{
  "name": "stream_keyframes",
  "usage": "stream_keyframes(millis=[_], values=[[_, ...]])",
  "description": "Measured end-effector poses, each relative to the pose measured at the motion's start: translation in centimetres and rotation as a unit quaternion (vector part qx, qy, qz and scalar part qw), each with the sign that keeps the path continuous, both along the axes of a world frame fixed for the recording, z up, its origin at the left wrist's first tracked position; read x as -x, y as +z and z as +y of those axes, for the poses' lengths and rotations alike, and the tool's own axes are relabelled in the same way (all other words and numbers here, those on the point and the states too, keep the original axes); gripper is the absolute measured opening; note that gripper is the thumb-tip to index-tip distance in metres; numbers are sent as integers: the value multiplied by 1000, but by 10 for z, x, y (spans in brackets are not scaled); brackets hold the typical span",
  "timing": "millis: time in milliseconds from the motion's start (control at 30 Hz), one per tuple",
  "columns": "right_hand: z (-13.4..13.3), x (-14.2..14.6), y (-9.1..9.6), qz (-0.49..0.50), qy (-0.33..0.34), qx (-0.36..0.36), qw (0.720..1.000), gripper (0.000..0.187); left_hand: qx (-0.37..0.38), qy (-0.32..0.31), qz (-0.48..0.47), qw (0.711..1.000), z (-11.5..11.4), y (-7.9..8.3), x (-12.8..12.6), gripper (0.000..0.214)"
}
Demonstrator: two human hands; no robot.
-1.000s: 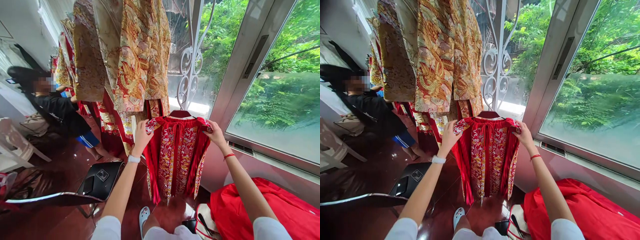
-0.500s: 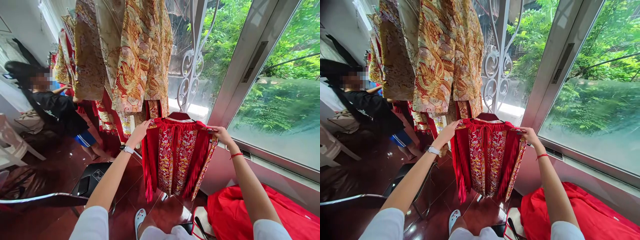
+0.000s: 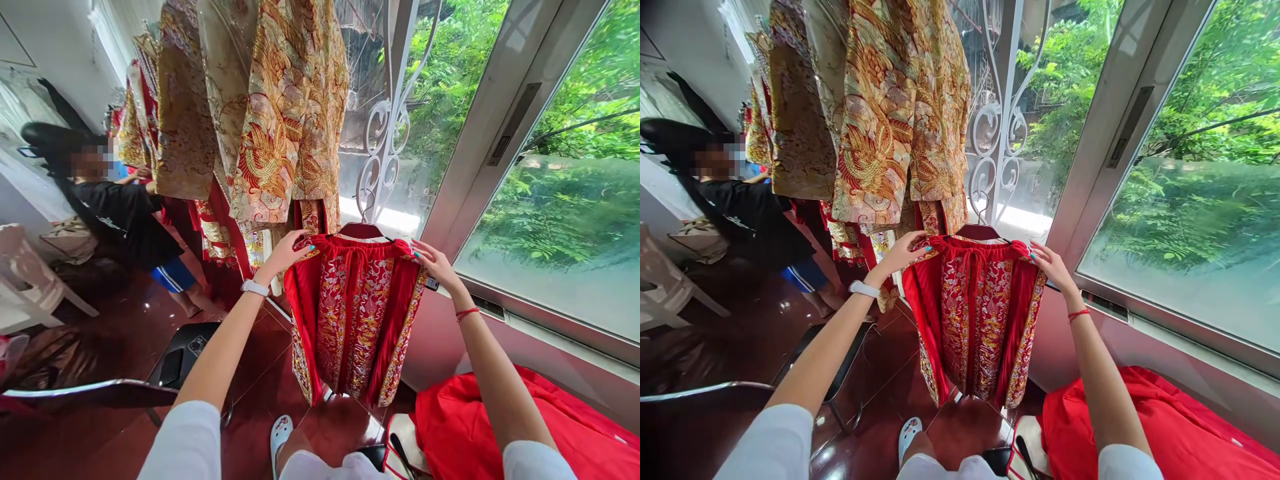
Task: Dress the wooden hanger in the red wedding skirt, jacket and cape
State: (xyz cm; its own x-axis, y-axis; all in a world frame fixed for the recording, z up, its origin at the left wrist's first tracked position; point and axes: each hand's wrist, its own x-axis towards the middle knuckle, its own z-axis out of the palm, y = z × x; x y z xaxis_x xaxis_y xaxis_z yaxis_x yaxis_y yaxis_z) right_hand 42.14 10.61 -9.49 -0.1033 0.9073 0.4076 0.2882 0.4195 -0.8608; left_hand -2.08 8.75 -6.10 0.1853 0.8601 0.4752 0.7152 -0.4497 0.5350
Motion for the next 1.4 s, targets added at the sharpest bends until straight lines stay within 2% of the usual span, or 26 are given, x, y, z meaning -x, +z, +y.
stream_keyframes(millis=[167,233,333,400,467,600,700,900,1067,1133,1200,1233,1300,1367,1400], values=[[28,25,-2,59,-78,-43,994,48,-66,58,3,996,15,10,-35,26],[36,23,1,68,-66,-34,995,46,-62,63,-15,996,22,12,-35,25],[39,13,5,75,-14,26,997,49,-33,72,-67,995,29,9,-22,23],[35,5,2,84,12,53,995,51,-21,66,-119,990,26,-1,-11,25],[28,-2,-8,94,21,46,994,53,-20,41,-177,983,18,-16,-2,27],[16,-11,-37,130,-17,20,991,54,-35,28,-233,971,6,-45,7,39],[16,-14,-48,144,-38,19,989,54,-31,42,-239,970,10,-53,9,37],[17,-17,-43,142,-9,63,988,60,24,-14,-237,971,17,-52,22,44],[7,-15,-42,173,-1,82,981,61,85,-19,-214,973,14,-42,34,52],[0,-13,-45,177,-8,67,982,59,104,-22,-197,975,11,-38,33,54],[-8,-11,-51,174,-20,19,984,58,97,-28,-170,980,3,-39,27,60],[-11,-9,-54,168,-30,-11,985,59,78,-17,-151,985,-2,-42,20,65],[-16,-4,-61,151,-66,-65,984,58,15,53,-118,991,-12,-51,5,70],[-16,-2,-65,139,-106,-92,980,54,-37,133,-107,985,-19,-60,-10,61],[-16,-2,-65,137,-115,-95,979,52,-46,152,-108,981,-20,-64,-14,54]])
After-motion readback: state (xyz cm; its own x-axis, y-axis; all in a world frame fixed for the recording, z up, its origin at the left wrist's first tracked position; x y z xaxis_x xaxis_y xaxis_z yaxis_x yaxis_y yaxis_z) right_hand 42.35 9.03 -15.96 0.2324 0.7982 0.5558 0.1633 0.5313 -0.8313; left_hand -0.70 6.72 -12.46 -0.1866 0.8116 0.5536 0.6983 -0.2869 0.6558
